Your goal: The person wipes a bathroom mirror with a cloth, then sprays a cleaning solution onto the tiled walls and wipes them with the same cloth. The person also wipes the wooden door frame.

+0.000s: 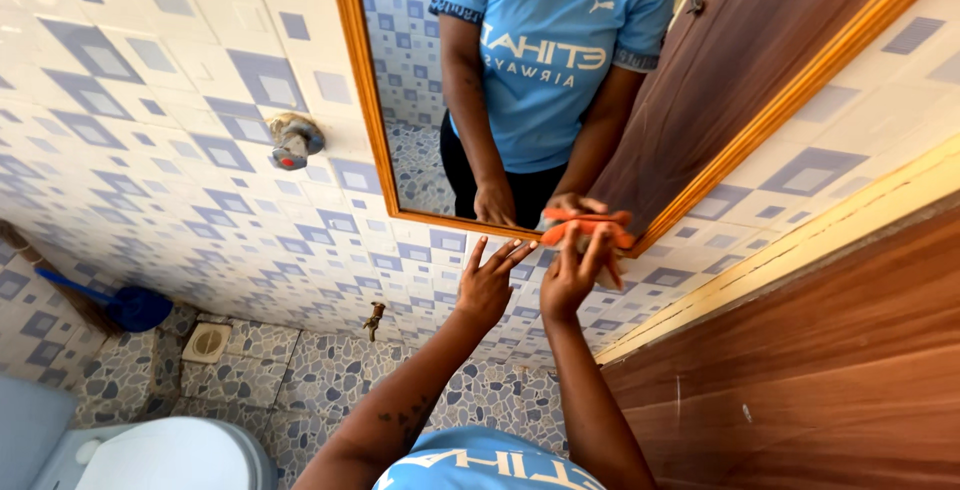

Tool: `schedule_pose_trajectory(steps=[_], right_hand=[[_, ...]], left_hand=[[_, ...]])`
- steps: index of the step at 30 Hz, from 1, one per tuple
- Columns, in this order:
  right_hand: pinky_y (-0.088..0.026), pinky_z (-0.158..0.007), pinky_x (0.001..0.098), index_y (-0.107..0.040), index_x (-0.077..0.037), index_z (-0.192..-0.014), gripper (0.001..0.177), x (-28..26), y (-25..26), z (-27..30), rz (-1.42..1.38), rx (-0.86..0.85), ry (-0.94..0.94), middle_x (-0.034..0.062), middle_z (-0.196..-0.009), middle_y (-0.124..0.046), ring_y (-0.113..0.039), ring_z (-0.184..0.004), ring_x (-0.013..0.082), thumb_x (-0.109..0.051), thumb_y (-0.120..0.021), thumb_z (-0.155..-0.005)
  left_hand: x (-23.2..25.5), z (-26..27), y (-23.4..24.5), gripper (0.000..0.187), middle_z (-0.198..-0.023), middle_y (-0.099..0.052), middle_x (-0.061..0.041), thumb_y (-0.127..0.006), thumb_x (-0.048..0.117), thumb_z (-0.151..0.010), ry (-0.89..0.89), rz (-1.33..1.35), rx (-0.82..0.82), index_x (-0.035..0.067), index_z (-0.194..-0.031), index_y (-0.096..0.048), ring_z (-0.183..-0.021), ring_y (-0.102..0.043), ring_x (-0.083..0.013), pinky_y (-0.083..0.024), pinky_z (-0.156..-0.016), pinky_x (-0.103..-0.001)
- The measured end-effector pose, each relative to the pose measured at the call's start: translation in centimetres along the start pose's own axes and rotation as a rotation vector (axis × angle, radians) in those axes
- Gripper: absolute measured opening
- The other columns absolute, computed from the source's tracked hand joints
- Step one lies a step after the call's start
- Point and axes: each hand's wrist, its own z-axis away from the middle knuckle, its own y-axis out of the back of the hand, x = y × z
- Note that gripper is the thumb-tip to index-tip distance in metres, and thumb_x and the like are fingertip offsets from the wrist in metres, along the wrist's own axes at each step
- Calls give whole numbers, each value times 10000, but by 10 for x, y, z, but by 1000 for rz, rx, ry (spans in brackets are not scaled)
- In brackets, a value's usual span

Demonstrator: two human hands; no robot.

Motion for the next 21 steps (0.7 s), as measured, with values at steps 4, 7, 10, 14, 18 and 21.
schedule_pose_trajectory(steps=[4, 7, 10, 14, 18, 21], right_hand=[[-501, -1133, 424, -611, -17, -1361, 461, -27, 7, -7, -294, -2, 14, 190, -1491, -483, -512, -1415, 365, 163, -567, -938], [-562, -1099, 403, -687, -3, -1165, 359, -40, 21, -16, -471, -194, -24, 123, -1321, -650, -641, -1282, 287, 166, -604, -859], [-593, -1063, 369, -744, -59, -1024, 269, -38, 40, -39, -595, -161, -72, 84, -1255, -688, -669, -1223, 245, 127, -664, -847], [-591, -1038, 372, -761, -90, -1068, 276, -1, 79, -83, -404, 223, -93, 81, -1357, -499, -569, -1261, 252, 135, -672, -936], [-534, -1039, 429, -740, -62, -1182, 429, 30, 56, -88, 166, 277, -70, 138, -1391, -490, -448, -1329, 307, 176, -627, -843], [-584, -1039, 366, -651, -94, -1090, 284, 37, 19, -49, 31, 294, -270, 91, -1368, -505, -436, -1318, 266, 145, -650, -935]], left_hand=[[1, 0, -4, 658, -1668, -286, 96, -669, 347, -935, 7, -20, -170, 119, -1502, -423, -1566, -190, -72, -6, -1298, -519], [1, 0, -7, 679, -1571, -352, 29, -676, 331, -888, -23, -11, -86, 177, -1519, -478, -1532, -187, -124, -12, -1261, -543], [0, 0, -4, 636, -1569, -355, 69, -675, 332, -840, -34, -42, 52, 195, -1454, -584, -1507, -198, -110, -29, -1242, -539], [3, 0, 7, 472, -1678, -220, 151, -642, 411, -941, -14, -88, -147, 158, -1340, -646, -1535, -173, -55, -29, -1261, -524], [2, 0, 7, 466, -1703, -134, 188, -644, 396, -960, -16, -74, -153, 183, -1373, -614, -1524, -195, -37, -33, -1277, -509], [-1, 0, 4, 699, -1628, -193, 185, -672, 318, -825, -35, -23, 146, 285, -1513, -554, -1453, -258, -43, -56, -1268, -485]])
